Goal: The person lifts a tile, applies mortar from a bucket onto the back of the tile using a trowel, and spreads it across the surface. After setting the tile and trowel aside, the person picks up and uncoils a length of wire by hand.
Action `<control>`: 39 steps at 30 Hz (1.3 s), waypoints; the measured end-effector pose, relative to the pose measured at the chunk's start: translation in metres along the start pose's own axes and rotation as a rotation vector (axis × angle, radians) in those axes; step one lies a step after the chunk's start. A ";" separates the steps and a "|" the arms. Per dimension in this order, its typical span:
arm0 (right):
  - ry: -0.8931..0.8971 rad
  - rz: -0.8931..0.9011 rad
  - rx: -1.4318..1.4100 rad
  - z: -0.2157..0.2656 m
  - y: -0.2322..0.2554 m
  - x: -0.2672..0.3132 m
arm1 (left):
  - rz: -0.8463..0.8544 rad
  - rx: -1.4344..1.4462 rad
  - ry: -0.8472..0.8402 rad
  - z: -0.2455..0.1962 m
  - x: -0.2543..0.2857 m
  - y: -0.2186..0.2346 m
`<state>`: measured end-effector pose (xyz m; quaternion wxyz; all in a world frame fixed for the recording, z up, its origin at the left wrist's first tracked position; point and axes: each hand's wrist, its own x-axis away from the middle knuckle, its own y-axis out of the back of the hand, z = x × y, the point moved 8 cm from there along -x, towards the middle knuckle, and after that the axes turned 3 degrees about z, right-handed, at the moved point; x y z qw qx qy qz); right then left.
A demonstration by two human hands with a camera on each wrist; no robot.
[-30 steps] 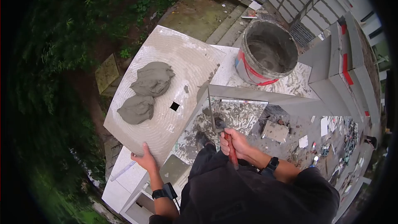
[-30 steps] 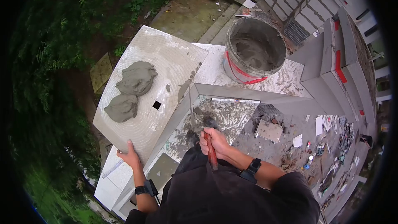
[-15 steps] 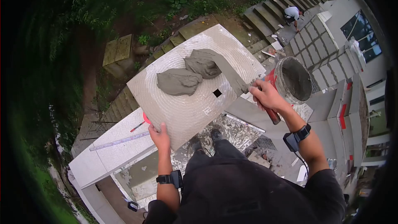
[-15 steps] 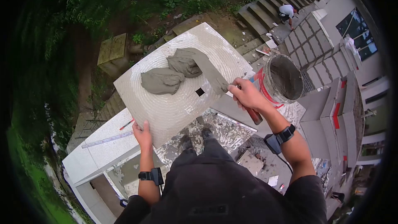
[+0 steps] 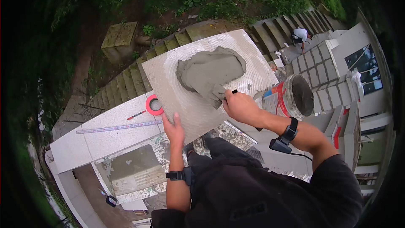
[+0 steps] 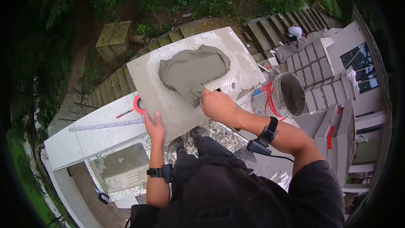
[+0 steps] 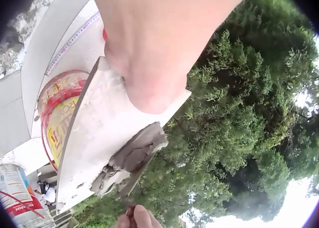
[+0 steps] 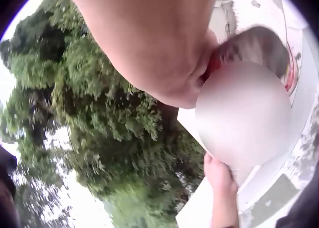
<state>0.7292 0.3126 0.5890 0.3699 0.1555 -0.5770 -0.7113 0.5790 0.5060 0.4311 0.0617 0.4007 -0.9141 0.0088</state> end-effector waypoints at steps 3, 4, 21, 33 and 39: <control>0.103 0.065 0.604 -0.005 0.002 0.022 | -0.005 -0.029 0.016 0.009 -0.001 0.000; 0.085 0.067 0.601 -0.028 0.002 0.025 | 0.014 -0.030 0.017 0.009 -0.001 -0.003; -0.563 0.166 -0.897 -0.161 0.023 -0.041 | 0.019 0.031 0.074 0.005 0.000 -0.005; -0.160 0.567 -0.623 -0.041 -0.017 -0.048 | -0.030 -0.012 -0.001 -0.002 0.001 -0.002; 0.573 0.044 0.640 -0.010 0.017 -0.034 | -0.006 0.013 0.041 0.008 0.006 0.003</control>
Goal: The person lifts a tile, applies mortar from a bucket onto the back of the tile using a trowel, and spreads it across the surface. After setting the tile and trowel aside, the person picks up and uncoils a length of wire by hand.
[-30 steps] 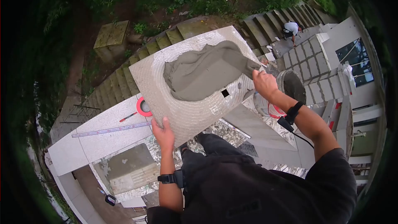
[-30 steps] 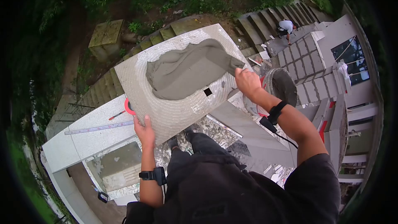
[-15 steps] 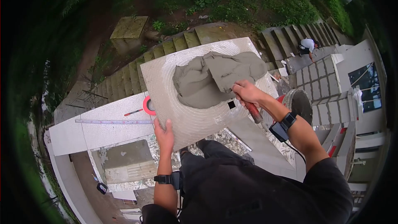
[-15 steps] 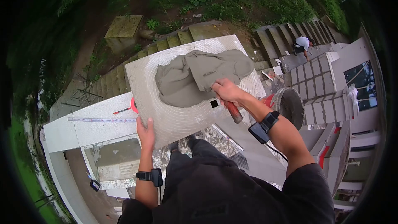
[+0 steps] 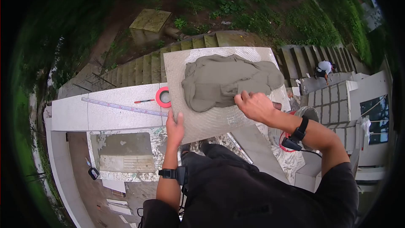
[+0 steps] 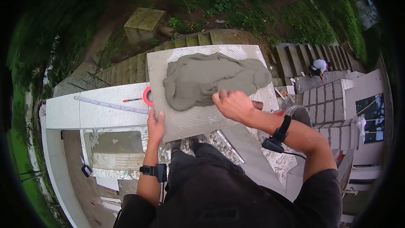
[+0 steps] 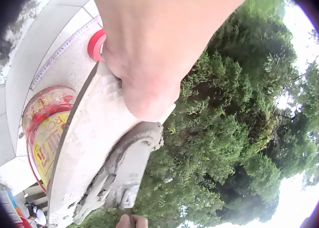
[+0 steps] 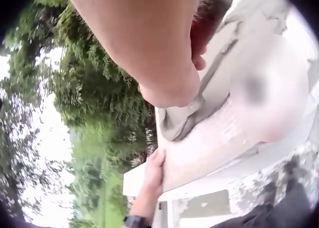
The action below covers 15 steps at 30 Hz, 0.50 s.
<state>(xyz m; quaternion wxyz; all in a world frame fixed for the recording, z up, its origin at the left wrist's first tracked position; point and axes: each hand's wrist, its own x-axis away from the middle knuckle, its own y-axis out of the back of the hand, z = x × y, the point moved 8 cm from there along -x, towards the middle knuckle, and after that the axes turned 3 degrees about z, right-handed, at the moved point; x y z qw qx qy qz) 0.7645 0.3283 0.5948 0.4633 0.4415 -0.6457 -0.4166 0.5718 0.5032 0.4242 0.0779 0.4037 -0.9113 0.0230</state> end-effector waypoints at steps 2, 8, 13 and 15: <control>0.007 -0.083 0.042 -0.018 0.001 -0.028 | 0.000 0.066 0.005 0.014 0.004 0.000; -0.371 0.045 -0.544 -0.059 0.002 -0.061 | -0.003 0.055 0.054 0.033 0.040 0.010; -0.669 0.306 -1.572 -0.010 -0.034 -0.081 | -0.121 0.103 -0.068 0.024 0.050 0.011; -0.645 0.311 -1.551 0.001 -0.028 -0.102 | -0.110 -0.020 -0.065 0.021 0.048 0.014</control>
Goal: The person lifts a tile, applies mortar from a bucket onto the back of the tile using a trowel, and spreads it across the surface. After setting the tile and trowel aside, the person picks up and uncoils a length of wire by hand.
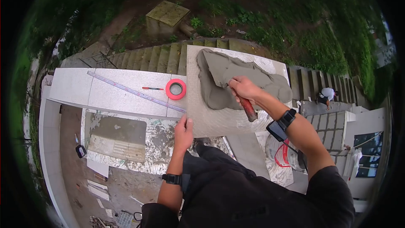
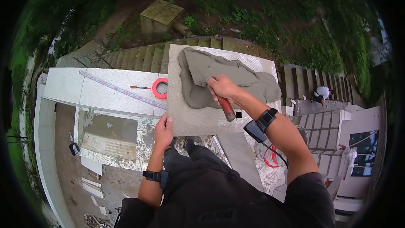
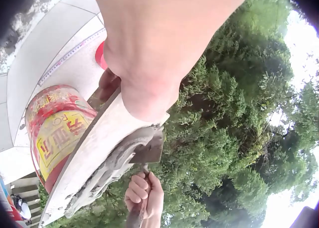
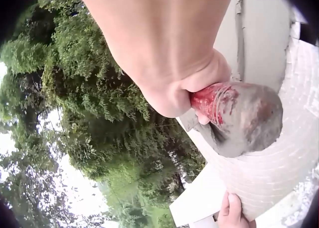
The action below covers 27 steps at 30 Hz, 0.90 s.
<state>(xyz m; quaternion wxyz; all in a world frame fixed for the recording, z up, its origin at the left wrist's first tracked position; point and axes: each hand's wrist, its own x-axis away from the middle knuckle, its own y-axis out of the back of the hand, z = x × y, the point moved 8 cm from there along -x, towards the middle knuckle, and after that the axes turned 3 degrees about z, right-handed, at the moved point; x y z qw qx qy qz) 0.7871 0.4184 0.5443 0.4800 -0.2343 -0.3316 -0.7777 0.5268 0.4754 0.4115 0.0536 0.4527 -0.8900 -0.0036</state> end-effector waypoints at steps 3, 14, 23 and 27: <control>0.076 0.026 0.209 0.011 -0.008 -0.008 | 0.116 -0.004 0.126 0.004 0.001 -0.001; 0.647 0.197 0.979 -0.037 -0.018 0.101 | 0.230 0.107 0.187 0.021 0.001 0.017; 0.115 0.008 0.587 -0.098 0.041 0.094 | 0.339 0.134 0.146 0.018 0.006 0.024; 0.021 0.213 0.516 -0.102 -0.013 0.127 | 0.368 0.143 0.177 0.022 0.005 0.023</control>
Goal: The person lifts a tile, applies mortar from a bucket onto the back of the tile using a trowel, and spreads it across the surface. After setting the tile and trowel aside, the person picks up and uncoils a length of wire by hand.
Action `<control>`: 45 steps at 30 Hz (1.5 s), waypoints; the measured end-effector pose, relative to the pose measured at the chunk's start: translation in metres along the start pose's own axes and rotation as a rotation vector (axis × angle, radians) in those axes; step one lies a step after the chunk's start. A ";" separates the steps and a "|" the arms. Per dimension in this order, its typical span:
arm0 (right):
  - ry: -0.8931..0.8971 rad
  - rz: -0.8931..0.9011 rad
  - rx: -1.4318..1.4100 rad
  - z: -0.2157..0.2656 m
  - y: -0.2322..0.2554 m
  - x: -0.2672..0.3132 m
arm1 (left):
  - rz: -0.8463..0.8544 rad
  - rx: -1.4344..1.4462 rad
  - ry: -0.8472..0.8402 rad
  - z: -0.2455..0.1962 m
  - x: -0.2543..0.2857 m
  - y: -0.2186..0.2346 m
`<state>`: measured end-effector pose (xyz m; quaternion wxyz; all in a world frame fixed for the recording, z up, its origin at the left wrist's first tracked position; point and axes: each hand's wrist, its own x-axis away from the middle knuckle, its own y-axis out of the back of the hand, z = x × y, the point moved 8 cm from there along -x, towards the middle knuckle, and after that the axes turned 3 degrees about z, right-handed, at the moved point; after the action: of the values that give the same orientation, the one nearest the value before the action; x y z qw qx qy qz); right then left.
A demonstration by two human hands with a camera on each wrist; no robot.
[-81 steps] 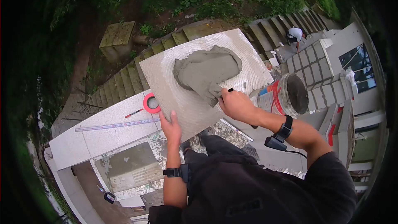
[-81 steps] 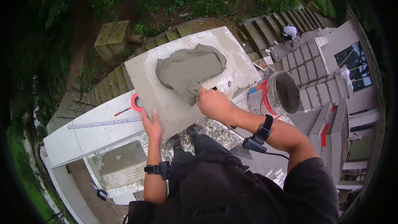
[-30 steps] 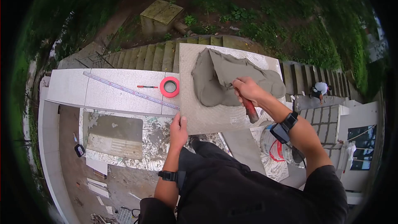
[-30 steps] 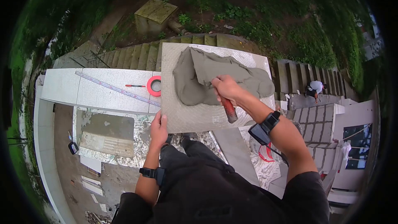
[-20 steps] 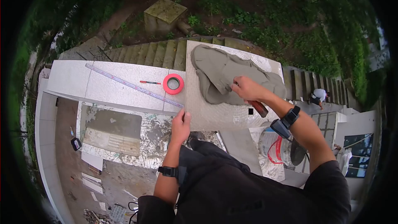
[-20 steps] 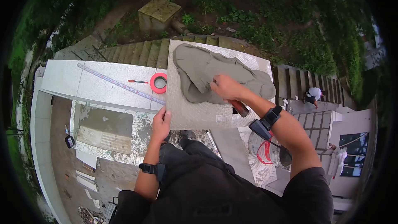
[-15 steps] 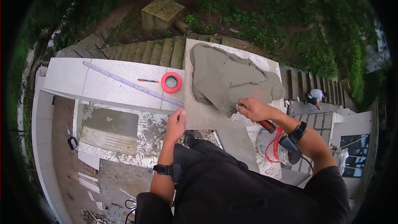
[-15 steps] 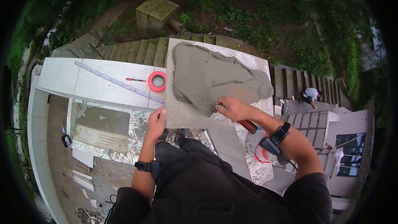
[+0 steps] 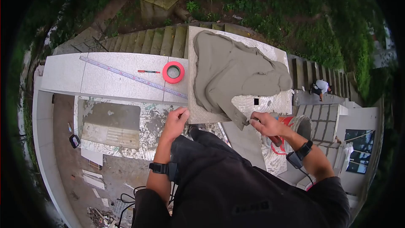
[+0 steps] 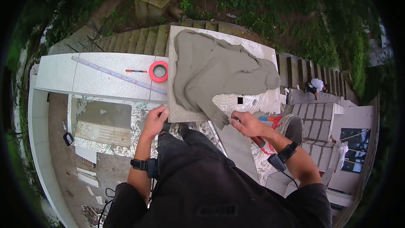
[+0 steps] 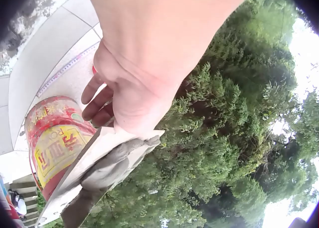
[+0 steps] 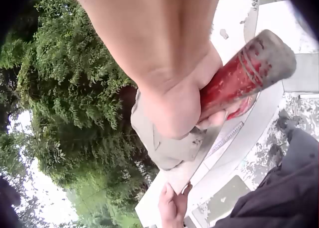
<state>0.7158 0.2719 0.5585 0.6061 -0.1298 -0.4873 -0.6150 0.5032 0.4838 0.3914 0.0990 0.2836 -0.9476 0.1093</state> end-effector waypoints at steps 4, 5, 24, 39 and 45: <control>0.406 -0.326 0.764 0.033 -0.007 0.016 | 0.019 0.025 0.012 -0.002 -0.001 0.001; 0.402 -0.339 0.757 0.033 -0.004 0.012 | 0.026 -0.010 0.009 -0.001 -0.001 0.002; -0.163 -0.694 0.655 -0.034 0.165 -0.049 | 0.054 -0.161 0.092 -0.016 -0.001 -0.004; -0.220 -0.749 0.487 -0.140 0.158 0.047 | 0.026 -0.201 0.181 -0.017 -0.003 -0.003; -0.215 -0.716 -0.568 -0.201 0.135 0.095 | 0.050 -0.234 0.184 -0.011 -0.002 0.002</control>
<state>0.8978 0.0889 0.5909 0.2420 -0.1774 -0.3738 -0.8776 0.5050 0.4891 0.4013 0.2150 0.2354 -0.9475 0.0258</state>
